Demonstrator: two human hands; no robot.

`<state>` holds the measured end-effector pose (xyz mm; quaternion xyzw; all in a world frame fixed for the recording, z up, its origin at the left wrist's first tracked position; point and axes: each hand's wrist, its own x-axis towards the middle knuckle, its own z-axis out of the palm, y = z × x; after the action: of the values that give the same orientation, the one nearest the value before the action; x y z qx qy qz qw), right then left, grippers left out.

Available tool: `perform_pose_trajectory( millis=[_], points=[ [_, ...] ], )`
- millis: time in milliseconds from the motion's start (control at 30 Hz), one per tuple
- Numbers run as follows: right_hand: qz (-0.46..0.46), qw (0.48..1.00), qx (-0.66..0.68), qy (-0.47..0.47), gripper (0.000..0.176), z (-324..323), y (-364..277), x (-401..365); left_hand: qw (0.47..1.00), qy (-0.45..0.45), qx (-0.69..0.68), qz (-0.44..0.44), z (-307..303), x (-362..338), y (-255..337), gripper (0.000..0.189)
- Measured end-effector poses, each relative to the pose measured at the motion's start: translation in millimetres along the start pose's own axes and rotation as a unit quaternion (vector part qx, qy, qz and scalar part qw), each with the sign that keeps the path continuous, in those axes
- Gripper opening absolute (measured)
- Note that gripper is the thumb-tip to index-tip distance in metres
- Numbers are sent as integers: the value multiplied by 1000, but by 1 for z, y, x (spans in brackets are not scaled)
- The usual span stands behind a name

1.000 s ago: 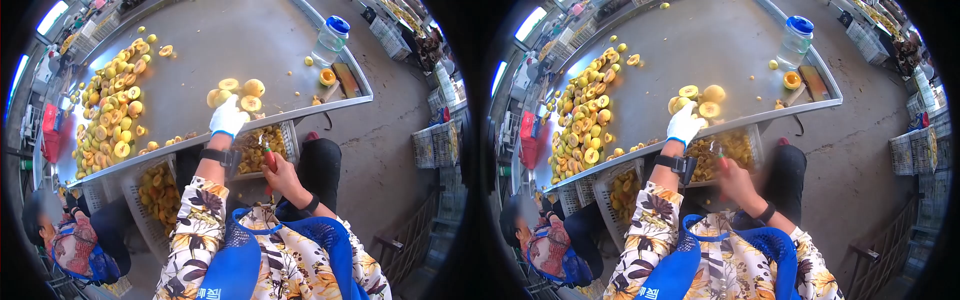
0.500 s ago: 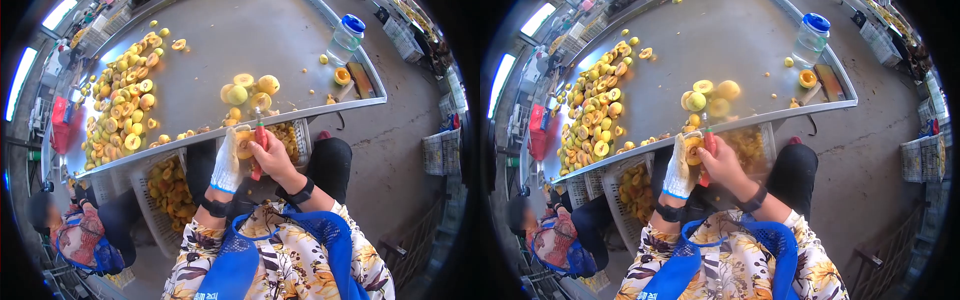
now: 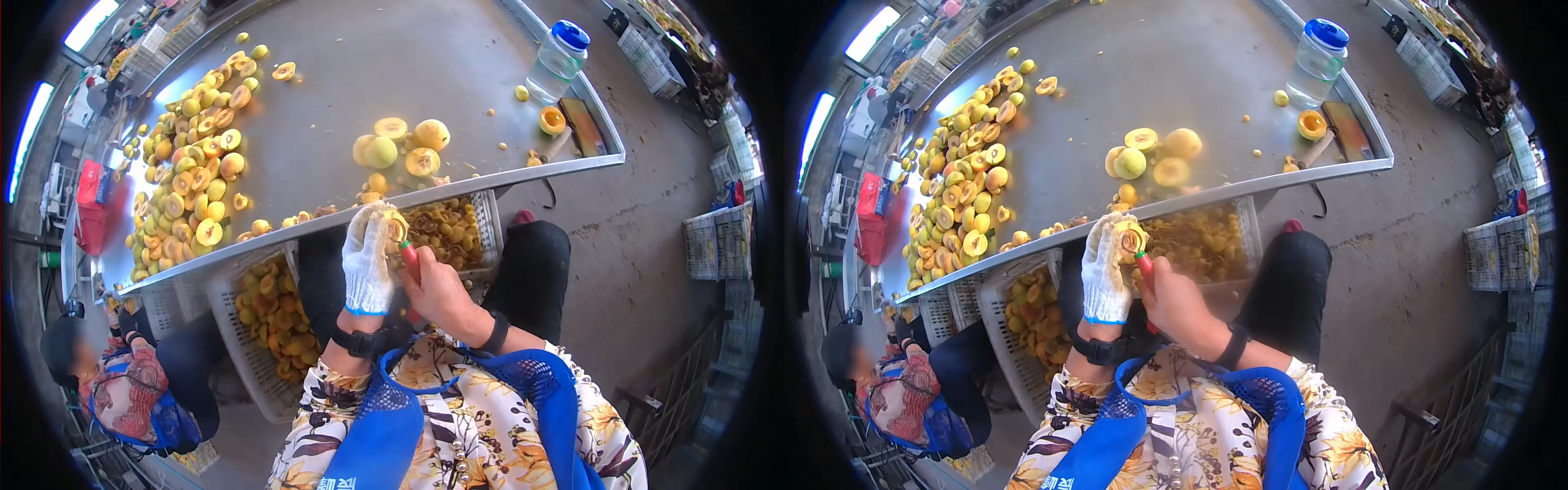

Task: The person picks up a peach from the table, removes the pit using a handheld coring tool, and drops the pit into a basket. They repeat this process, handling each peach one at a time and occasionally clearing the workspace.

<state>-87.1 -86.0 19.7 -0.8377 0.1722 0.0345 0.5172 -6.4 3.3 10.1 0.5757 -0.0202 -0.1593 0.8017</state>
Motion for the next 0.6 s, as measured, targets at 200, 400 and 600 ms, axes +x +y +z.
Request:
perform_pose_trajectory(
  millis=[200, 400, 600],
  points=[
    [-23, 999, -14, 18, 19, 8, 1, -9, 1000, 9, 8, 12, 2, -4, -8, 29],
    [-11, 996, -8, -90, 17, -5, -3, -11, 986, -101, 52, -126, -19, 21, 4, 35],
    [-70, 990, -34, -114, 18, -6, 10, 2, 973, -48, -51, -219, -27, 29, -3, 34]
  ],
)
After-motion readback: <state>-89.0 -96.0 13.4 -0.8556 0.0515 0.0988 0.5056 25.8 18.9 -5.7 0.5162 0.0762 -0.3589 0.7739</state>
